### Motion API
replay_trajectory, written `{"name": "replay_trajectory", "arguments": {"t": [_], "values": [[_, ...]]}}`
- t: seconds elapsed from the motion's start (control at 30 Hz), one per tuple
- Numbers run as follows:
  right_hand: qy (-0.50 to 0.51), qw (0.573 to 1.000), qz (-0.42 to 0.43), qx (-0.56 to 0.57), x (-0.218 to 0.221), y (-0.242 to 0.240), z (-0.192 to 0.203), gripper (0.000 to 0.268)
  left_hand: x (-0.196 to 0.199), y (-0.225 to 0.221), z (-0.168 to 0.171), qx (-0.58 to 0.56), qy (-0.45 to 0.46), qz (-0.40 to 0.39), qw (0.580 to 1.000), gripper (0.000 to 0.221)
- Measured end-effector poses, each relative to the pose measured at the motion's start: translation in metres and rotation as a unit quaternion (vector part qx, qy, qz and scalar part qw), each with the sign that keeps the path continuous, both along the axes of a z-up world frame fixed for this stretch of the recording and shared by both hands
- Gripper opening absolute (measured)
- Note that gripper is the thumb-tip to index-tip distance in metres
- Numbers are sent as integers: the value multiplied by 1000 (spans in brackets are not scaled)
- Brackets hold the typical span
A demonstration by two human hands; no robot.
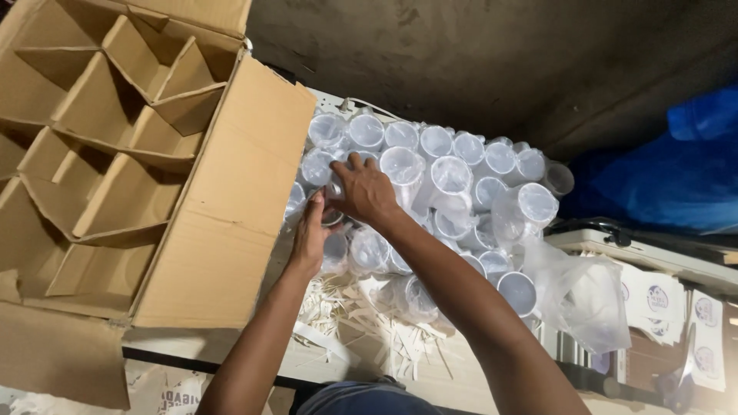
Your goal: The person unwraps a large number of white cups from individual plastic bags by hand and places them on a table in a print shop.
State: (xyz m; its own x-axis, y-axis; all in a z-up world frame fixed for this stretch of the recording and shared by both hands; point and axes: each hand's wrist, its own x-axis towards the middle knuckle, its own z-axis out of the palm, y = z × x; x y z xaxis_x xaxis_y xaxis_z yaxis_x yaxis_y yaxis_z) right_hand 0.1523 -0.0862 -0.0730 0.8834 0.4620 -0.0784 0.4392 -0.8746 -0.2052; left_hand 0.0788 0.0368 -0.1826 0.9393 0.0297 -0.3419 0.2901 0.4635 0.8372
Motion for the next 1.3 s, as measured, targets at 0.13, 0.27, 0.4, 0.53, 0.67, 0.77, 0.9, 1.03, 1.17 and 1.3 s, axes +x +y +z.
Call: {"name": "replay_trajectory", "arguments": {"t": [0.13,0.27,0.4,0.53,0.67,0.77,0.9,1.03,1.17,1.3], "values": [[-22,1000,1,-16,4,2,-6,85,3,-4,-6,14,2,-4,1000,61],[-111,993,29,-17,-6,-3,-2,93,1,5,-29,69,18,1,997,58],[-106,989,14,106,-56,-41,48,69,-16,2,12,223,-116,49,967,52],[12,956,-55,290,-127,-132,59,31,-36,-5,54,318,-158,29,934,50],[-67,885,-299,350,-191,-270,42,17,-57,-25,79,381,-243,-3,892,51],[-51,881,-387,266,-208,-352,38,18,-70,-57,90,366,-299,-44,880,53],[80,948,-306,26,-195,-373,13,62,-100,-113,119,375,-325,-144,856,47],[131,930,-344,-27,-195,-367,12,18,-130,-155,146,352,-353,-232,836,48],[41,940,-333,54,-209,-373,39,21,-138,-200,171,385,-449,-325,738,55],[-42,947,-303,98,-227,-365,81,16,-128,-264,172,420,-609,-300,602,63]]}}
